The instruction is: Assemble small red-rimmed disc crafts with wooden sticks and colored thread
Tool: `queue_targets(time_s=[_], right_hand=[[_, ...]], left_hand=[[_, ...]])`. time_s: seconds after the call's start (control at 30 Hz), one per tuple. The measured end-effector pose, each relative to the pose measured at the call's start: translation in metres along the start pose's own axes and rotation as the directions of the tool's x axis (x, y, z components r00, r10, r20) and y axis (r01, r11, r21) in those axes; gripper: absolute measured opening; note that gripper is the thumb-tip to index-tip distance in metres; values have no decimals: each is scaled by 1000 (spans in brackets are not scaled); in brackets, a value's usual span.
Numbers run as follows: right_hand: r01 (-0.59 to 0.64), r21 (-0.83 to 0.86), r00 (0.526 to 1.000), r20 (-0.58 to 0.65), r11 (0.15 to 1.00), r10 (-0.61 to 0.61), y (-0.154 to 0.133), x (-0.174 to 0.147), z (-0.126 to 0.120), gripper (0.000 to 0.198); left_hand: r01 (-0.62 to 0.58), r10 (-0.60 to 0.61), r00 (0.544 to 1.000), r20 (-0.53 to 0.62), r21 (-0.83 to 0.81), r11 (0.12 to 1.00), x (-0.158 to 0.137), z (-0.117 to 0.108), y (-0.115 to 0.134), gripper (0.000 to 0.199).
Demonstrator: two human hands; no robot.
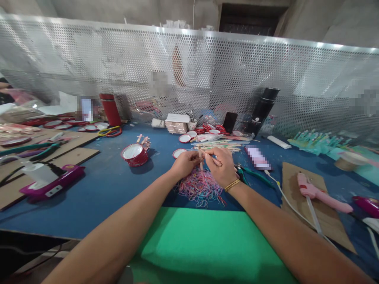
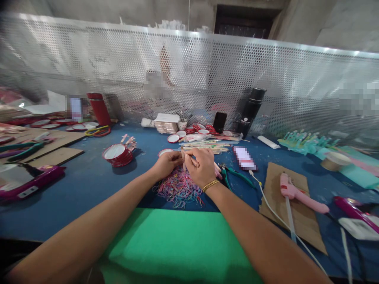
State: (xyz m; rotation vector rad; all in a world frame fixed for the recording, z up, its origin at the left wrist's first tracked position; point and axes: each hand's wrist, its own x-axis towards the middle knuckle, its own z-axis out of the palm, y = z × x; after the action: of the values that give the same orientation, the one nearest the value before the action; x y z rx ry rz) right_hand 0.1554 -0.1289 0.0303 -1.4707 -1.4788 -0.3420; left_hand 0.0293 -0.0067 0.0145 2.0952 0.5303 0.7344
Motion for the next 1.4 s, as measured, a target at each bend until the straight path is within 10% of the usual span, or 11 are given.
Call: queue_targets(time_s=[1.4], right_hand=[[-7, 36, 1000, 4, 999, 7, 0, 0, 0, 13]], left_hand=[[14, -14, 1000, -13, 1, 1000, 0, 1, 2, 32]])
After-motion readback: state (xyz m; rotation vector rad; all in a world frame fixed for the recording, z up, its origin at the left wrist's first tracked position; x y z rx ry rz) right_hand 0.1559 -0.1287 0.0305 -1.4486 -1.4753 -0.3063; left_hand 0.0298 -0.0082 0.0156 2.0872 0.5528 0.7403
